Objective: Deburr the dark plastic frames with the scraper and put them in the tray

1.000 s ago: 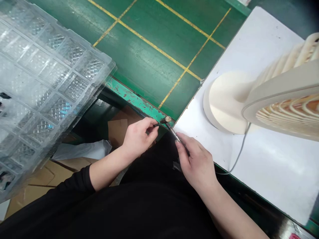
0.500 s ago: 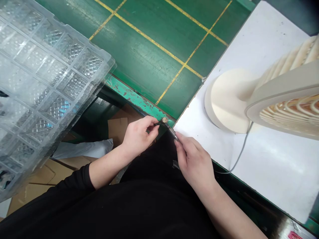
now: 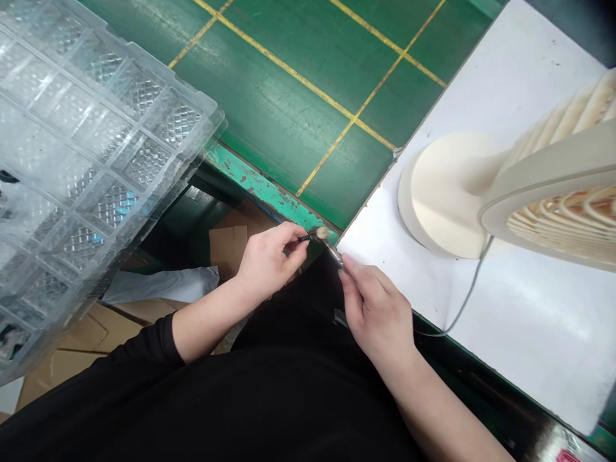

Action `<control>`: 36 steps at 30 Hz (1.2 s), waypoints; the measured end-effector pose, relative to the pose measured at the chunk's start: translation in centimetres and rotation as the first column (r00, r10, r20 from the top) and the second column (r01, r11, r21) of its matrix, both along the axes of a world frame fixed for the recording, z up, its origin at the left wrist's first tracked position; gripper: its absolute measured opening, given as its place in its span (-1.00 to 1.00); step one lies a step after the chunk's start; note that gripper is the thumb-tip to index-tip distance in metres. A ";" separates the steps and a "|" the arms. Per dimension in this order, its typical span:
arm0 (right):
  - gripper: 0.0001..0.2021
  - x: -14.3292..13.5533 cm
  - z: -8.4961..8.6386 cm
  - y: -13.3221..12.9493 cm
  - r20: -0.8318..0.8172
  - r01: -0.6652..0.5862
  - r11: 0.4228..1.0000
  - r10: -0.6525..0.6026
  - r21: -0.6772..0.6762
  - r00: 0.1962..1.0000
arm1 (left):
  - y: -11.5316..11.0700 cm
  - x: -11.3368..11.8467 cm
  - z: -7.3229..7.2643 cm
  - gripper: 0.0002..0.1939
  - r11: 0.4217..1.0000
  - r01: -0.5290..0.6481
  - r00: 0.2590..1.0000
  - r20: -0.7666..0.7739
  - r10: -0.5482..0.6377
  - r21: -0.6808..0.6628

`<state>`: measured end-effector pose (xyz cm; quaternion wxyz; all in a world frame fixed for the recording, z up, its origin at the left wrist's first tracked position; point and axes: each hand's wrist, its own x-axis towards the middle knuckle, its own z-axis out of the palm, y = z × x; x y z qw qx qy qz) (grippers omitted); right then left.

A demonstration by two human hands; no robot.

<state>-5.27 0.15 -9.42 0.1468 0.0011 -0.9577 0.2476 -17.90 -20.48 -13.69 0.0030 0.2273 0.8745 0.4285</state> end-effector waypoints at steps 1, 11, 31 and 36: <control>-0.74 0.0 0.0 0.0 0.022 -0.013 1.000 0.013 0.010 1.000 | 0.0 0.0 0.0 -0.90 1.000 -0.002 1.000 0.007 0.002 -0.004; -0.75 -0.1 0.3 0.2 0.032 -0.013 1.000 0.013 0.005 0.999 | -0.1 -0.1 0.0 -0.89 1.000 0.002 1.000 0.003 -0.002 -0.008; -0.73 0.2 -0.2 0.3 0.013 0.011 1.000 -0.011 0.015 1.000 | -0.1 0.1 0.0 -0.89 0.999 -0.009 1.000 0.009 0.009 -0.038; -0.74 0.1 0.1 0.3 -0.026 0.006 1.000 -0.006 0.022 1.000 | -0.1 0.1 0.0 -0.89 1.000 -0.003 1.000 -0.003 0.003 -0.030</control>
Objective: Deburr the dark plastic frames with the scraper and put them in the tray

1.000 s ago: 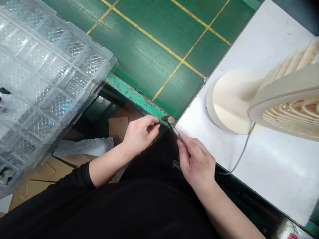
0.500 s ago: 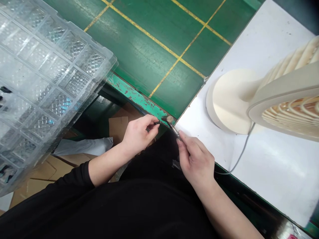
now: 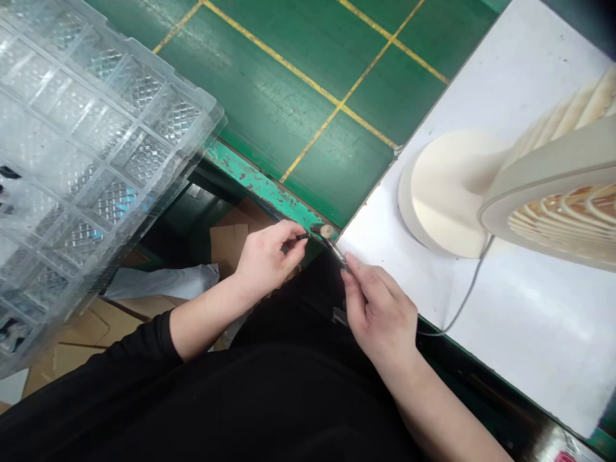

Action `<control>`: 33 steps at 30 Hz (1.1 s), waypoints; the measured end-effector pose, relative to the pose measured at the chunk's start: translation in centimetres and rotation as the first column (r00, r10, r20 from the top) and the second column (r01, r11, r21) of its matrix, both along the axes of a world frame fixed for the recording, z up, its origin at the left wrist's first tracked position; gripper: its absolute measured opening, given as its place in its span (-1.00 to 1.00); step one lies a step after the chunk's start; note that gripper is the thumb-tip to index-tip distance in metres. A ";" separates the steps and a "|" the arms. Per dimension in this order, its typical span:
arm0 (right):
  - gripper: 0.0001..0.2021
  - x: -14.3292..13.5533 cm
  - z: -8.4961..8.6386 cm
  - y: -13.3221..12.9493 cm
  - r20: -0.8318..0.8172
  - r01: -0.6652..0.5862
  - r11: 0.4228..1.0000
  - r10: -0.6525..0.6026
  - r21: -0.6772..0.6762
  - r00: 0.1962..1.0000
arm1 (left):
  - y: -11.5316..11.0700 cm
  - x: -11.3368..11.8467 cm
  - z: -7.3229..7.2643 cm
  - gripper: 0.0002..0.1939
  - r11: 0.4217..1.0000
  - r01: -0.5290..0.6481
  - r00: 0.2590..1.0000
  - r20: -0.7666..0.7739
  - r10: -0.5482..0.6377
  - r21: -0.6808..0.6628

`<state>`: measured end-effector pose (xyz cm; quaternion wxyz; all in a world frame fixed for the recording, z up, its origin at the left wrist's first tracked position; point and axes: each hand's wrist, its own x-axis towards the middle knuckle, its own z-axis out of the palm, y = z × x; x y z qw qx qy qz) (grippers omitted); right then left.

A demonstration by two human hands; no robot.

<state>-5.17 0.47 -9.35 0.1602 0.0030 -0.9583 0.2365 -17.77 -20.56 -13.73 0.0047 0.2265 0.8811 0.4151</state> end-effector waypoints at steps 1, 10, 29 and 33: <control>-0.74 0.0 0.0 0.0 0.007 0.000 1.000 0.000 0.009 1.000 | 0.0 0.0 0.0 -0.89 1.000 0.001 1.000 -0.005 -0.001 0.002; -0.71 -0.2 0.1 -0.1 0.046 -0.003 1.000 0.003 0.004 0.999 | -0.1 -0.1 0.0 -0.88 1.000 0.000 1.000 0.008 0.000 0.000; -0.74 1.4 2.6 0.8 0.038 0.092 0.993 -0.090 -0.071 0.995 | -0.4 -0.4 0.5 -0.89 1.000 0.006 1.000 0.016 -0.006 -0.012; -0.72 6.7 4.6 2.9 0.026 0.189 0.976 -0.187 -0.108 0.982 | -1.0 -0.3 2.5 -0.88 0.999 0.027 0.999 0.033 -0.027 0.022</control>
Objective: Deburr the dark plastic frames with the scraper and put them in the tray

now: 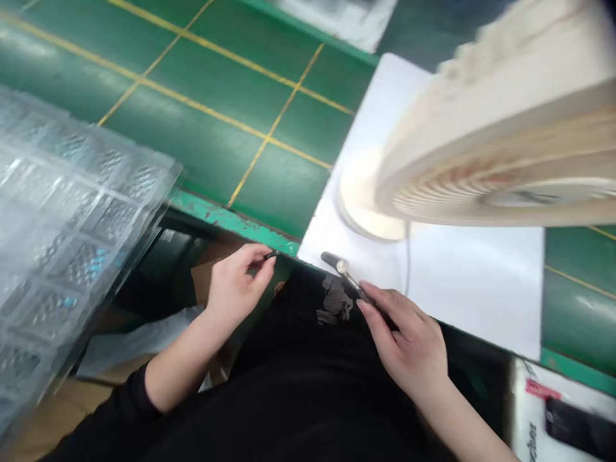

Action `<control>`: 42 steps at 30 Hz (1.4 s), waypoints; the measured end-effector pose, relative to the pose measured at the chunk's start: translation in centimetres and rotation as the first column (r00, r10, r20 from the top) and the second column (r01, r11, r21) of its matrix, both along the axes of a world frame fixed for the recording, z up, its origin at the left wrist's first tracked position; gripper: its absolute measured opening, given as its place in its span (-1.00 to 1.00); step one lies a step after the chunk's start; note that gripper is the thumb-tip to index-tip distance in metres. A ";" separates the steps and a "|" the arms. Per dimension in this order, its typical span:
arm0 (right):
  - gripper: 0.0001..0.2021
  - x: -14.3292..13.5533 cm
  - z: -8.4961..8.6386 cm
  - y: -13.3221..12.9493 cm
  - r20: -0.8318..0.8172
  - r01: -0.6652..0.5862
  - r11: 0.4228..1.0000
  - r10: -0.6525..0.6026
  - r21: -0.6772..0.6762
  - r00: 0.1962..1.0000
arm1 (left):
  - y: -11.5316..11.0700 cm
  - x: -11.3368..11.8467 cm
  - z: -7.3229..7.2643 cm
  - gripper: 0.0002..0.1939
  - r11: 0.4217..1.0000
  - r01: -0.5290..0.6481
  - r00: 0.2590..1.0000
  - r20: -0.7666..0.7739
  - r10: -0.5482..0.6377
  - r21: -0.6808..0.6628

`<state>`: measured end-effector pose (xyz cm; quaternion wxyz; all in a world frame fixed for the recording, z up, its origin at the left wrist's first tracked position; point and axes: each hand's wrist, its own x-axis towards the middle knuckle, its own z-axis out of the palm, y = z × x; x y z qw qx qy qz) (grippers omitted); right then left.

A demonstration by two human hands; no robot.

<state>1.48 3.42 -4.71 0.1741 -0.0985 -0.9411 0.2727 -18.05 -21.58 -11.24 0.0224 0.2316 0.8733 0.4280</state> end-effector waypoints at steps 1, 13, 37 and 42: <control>-0.72 1.7 0.2 0.6 0.003 0.030 0.999 -0.030 -0.021 1.000 | -0.1 0.1 0.6 -0.86 1.000 -0.017 1.000 0.024 0.016 0.011; -0.66 15.0 -6.7 8.4 -0.083 0.764 0.645 -0.762 -0.011 0.642 | 10.3 4.7 4.3 -0.57 0.854 0.493 0.781 0.348 -0.518 0.165; -0.73 20.1 3.9 1.2 -0.532 0.319 0.726 -0.672 -0.609 0.515 | 22.7 19.4 12.9 -0.72 0.288 0.880 0.357 -0.127 -0.925 0.378; -0.71 22.8 4.3 0.8 -0.574 0.380 0.711 -0.703 -0.592 0.420 | 24.3 22.1 14.2 -0.69 0.130 0.937 0.237 -0.319 -0.918 0.323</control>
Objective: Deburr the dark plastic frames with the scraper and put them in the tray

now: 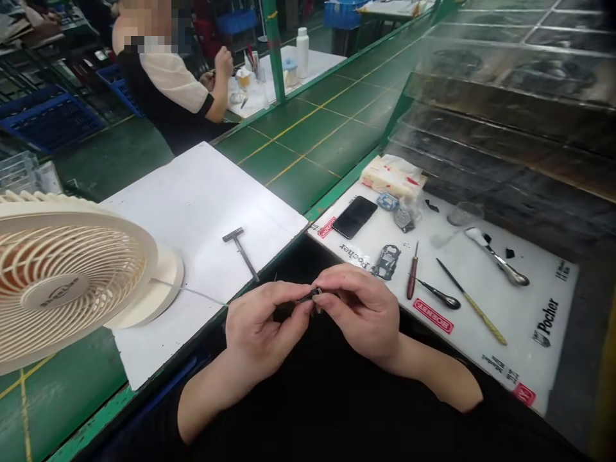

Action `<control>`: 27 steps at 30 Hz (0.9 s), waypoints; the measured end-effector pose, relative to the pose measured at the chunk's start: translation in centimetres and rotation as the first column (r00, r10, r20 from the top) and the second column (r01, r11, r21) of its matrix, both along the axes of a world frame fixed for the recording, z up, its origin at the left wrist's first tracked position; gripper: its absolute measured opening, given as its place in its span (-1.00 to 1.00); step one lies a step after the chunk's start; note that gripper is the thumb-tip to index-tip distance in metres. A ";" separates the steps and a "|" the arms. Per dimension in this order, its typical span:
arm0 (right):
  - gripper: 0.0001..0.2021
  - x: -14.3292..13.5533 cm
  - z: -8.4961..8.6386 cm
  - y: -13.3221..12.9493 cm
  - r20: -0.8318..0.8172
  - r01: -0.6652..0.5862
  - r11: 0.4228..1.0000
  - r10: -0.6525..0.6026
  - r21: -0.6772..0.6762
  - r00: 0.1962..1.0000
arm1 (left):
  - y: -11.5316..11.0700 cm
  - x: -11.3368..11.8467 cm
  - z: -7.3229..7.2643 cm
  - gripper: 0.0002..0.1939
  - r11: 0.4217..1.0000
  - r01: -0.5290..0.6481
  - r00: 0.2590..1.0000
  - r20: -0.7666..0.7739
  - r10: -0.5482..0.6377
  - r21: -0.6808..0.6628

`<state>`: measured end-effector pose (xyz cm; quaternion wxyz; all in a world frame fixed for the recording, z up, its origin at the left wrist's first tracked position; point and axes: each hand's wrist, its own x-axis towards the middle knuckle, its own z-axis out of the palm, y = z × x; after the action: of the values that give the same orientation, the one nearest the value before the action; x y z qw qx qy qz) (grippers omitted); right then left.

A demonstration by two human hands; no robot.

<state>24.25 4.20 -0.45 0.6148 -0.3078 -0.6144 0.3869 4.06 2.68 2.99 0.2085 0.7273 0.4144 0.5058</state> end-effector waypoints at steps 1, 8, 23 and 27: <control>-0.71 0.6 0.1 -0.2 -0.002 0.023 1.000 -0.023 0.009 1.000 | 0.3 0.5 0.2 -0.70 0.999 0.030 0.999 -0.012 -0.030 0.016; -0.64 3.8 0.5 -1.8 -0.025 0.160 0.987 -0.160 0.022 0.987 | 1.9 3.7 1.3 -0.72 0.972 0.228 0.971 -0.079 -0.224 0.057; -0.58 6.6 -0.3 -2.7 0.036 0.271 0.958 -0.275 0.098 0.961 | 2.6 7.2 1.9 -0.72 0.950 0.295 0.952 -0.114 -0.283 0.099; -0.56 6.9 -0.2 -2.5 0.055 0.295 0.951 -0.301 0.093 0.952 | 2.5 7.4 2.0 -0.70 0.960 0.274 0.954 -0.142 -0.264 0.061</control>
<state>31.12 1.66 -0.70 0.6570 -0.3843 -0.5973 0.2528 11.46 5.16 4.97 0.2183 0.8166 0.3038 0.4395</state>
